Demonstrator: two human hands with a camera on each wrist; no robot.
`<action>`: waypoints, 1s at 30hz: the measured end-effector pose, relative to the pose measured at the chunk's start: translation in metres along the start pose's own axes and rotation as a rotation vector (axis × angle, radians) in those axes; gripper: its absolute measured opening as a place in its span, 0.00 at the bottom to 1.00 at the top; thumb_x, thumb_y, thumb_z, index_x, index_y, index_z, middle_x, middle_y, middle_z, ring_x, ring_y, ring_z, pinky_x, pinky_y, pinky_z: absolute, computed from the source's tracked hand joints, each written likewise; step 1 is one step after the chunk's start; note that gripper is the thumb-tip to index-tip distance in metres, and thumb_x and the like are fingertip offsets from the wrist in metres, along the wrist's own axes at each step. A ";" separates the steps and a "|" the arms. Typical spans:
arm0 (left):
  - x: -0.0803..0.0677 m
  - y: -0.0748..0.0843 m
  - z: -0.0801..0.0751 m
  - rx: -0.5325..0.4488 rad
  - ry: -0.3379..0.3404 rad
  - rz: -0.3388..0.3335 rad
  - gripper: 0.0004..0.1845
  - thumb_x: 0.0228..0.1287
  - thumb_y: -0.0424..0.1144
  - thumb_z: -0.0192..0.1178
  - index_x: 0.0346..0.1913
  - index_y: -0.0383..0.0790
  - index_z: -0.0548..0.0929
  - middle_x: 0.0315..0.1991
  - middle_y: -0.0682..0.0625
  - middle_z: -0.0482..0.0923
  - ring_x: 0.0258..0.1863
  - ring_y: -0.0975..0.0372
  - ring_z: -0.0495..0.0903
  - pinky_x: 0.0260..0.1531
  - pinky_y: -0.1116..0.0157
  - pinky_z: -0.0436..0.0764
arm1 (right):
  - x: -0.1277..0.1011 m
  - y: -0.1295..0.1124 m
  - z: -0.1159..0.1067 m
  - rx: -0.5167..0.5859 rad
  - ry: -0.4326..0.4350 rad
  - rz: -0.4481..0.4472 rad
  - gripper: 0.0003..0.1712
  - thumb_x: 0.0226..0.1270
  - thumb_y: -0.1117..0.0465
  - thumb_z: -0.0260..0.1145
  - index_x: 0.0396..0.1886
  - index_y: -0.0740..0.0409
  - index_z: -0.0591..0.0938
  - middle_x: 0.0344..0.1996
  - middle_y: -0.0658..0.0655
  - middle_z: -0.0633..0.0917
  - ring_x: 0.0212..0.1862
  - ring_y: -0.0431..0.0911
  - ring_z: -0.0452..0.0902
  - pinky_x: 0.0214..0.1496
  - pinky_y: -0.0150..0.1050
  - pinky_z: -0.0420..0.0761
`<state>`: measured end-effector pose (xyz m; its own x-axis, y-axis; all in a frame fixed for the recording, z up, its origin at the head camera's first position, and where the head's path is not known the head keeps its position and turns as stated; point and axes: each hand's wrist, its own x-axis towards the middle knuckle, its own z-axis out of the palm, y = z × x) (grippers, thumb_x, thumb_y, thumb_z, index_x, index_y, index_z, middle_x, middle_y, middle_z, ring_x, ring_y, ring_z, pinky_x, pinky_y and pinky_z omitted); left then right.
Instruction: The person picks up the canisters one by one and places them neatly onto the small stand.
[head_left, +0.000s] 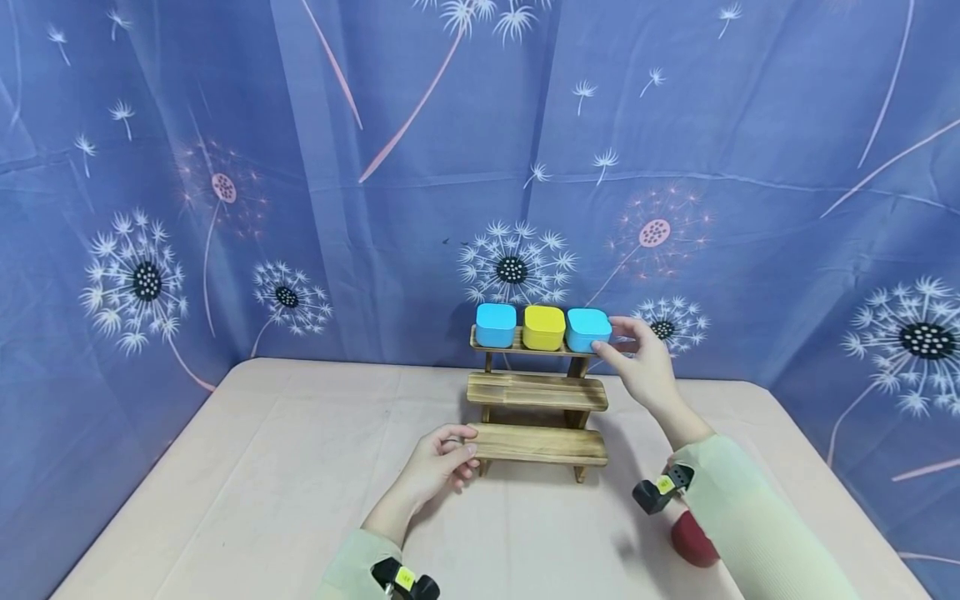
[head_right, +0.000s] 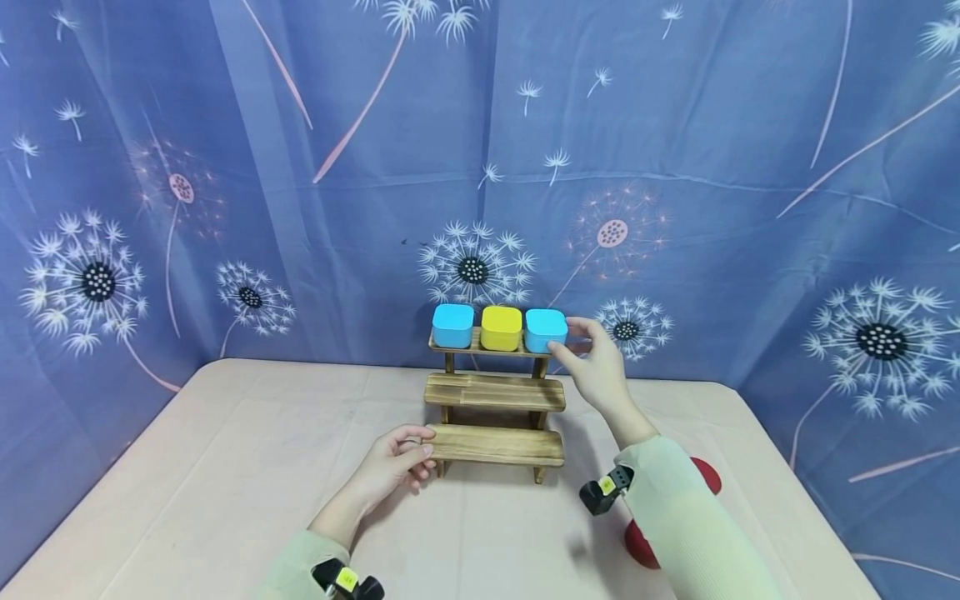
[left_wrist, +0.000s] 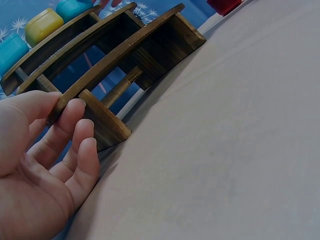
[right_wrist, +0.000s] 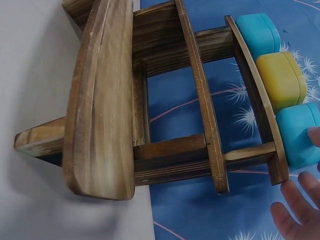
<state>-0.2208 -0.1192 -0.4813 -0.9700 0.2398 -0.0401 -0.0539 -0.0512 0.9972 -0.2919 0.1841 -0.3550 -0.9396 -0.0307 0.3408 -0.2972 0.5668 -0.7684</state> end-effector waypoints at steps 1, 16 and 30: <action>0.000 0.000 0.000 0.002 0.000 0.001 0.19 0.65 0.35 0.58 0.56 0.31 0.72 0.26 0.50 0.80 0.21 0.66 0.76 0.18 0.71 0.78 | 0.000 0.000 0.000 0.002 0.001 -0.001 0.33 0.65 0.48 0.63 0.64 0.59 0.69 0.56 0.66 0.74 0.53 0.61 0.74 0.50 0.55 0.78; 0.000 -0.002 -0.001 0.027 -0.002 -0.002 0.18 0.65 0.36 0.58 0.55 0.32 0.73 0.28 0.49 0.81 0.21 0.66 0.77 0.18 0.71 0.79 | -0.008 0.007 0.000 0.048 -0.015 0.011 0.34 0.64 0.50 0.64 0.65 0.60 0.67 0.58 0.67 0.74 0.54 0.61 0.74 0.52 0.54 0.78; 0.002 -0.004 -0.002 0.025 -0.011 0.001 0.17 0.65 0.36 0.58 0.55 0.33 0.73 0.27 0.50 0.81 0.21 0.65 0.77 0.19 0.70 0.79 | -0.024 0.012 0.000 0.095 -0.026 -0.028 0.31 0.65 0.56 0.65 0.64 0.62 0.67 0.57 0.64 0.76 0.49 0.45 0.76 0.46 0.22 0.75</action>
<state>-0.2230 -0.1206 -0.4853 -0.9673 0.2509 -0.0385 -0.0469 -0.0277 0.9985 -0.2732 0.1922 -0.3723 -0.9347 -0.0676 0.3490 -0.3365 0.4848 -0.8073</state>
